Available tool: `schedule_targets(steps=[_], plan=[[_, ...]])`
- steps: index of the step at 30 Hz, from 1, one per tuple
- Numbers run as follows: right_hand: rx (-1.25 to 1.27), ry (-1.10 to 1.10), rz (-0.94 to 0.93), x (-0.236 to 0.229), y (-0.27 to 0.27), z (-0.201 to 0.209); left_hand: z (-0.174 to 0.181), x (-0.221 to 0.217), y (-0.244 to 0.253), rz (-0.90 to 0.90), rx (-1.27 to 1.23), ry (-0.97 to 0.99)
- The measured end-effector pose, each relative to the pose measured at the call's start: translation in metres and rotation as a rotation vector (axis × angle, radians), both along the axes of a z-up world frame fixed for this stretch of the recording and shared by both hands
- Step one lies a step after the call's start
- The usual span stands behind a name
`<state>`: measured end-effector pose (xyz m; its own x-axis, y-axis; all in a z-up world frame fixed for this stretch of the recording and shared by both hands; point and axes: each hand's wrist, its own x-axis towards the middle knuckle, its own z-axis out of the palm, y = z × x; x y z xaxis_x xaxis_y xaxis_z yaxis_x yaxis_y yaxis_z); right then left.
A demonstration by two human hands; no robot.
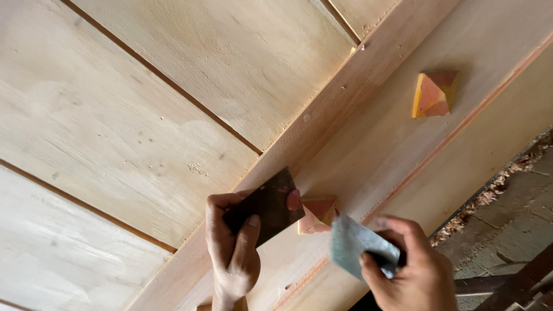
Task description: The person uses a putty knife to apply pink wood filler to small triangular wooden blocks attached to a larger wooden panel. They repeatedly scoop filler from a can and spread it onto the blocks, smoothing the surface.
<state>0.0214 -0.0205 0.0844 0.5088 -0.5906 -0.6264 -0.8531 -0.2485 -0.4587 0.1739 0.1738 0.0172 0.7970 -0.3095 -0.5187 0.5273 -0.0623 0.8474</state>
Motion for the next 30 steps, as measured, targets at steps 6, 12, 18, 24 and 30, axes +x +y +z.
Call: schedule_targets(steps=[6, 12, 18, 24, 30], plan=[[-0.041, 0.201, 0.021, -0.011, 0.001, -0.003, 0.003, 0.011, 0.0, -0.137, -0.069, 0.128], [-0.037, 0.328, 0.11, 0.018, 0.02, 0.0, -0.003, 0.027, 0.012, -0.321, -0.008, 0.119], [-0.092, 0.359, 0.122, 0.041, 0.019, -0.001, 0.001, 0.04, 0.011, -0.386, -0.26, 0.138], [-0.153, 0.291, 0.185, 0.059, 0.029, 0.0, 0.002, 0.047, 0.014, -0.367, -0.361, 0.244], [-0.164, 0.388, 0.289, 0.072, 0.055, -0.005, 0.001, 0.05, 0.018, -0.396, -0.361, 0.265]])
